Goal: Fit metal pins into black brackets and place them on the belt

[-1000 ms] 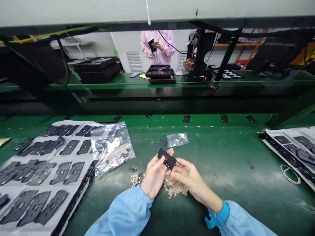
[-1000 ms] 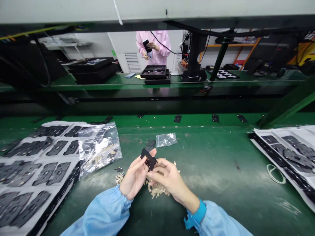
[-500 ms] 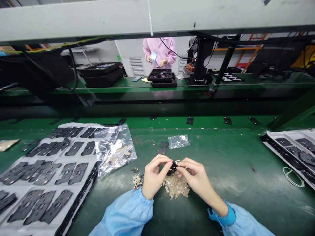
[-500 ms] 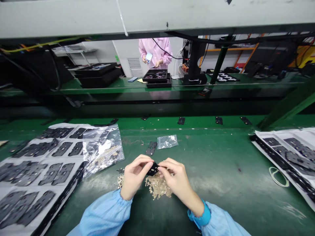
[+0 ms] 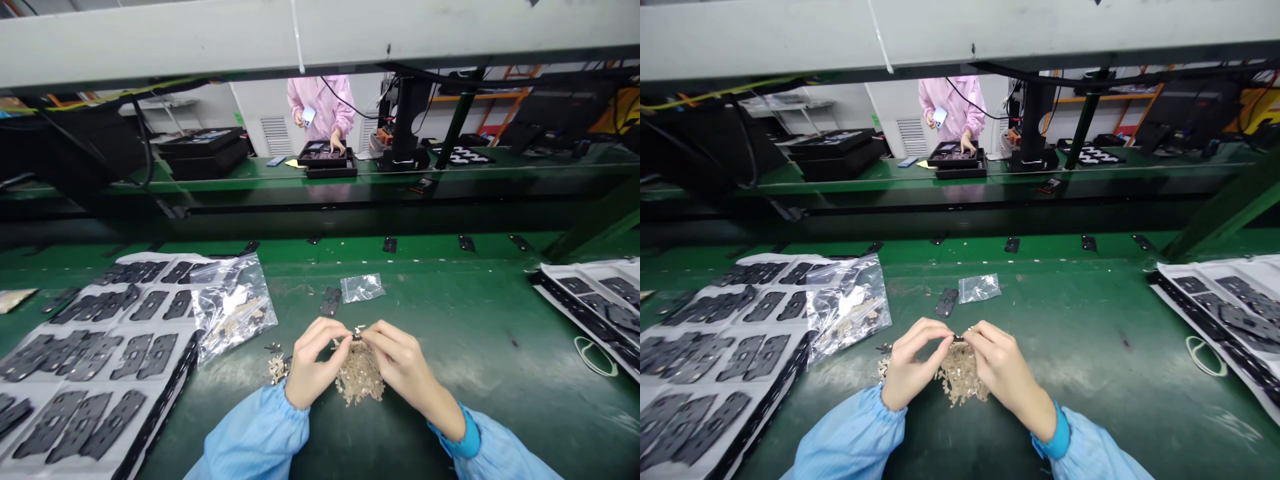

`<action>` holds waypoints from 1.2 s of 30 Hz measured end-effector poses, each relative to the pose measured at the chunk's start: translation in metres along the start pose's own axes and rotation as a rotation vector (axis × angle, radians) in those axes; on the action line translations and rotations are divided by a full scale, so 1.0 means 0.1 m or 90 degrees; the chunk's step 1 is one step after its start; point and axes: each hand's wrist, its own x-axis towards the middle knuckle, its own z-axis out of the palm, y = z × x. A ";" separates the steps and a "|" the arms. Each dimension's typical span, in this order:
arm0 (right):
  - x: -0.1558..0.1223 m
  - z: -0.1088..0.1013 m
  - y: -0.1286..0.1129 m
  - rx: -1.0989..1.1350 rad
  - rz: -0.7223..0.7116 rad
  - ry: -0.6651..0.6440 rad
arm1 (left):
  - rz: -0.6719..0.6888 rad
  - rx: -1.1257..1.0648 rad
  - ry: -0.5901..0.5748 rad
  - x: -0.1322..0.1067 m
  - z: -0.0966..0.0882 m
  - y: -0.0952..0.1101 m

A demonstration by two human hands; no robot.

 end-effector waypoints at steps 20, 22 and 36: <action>1.52 -0.23 1.00 -0.400 0.178 -0.043 | 0.085 0.360 -0.025 -0.11 0.11 -0.16; 1.65 -0.25 1.19 -0.443 0.233 -0.055 | 0.089 0.367 -0.019 -0.11 0.10 -0.19; 1.82 -0.50 1.84 -0.508 0.565 -0.024 | 0.102 0.299 -0.014 -0.12 0.14 -0.19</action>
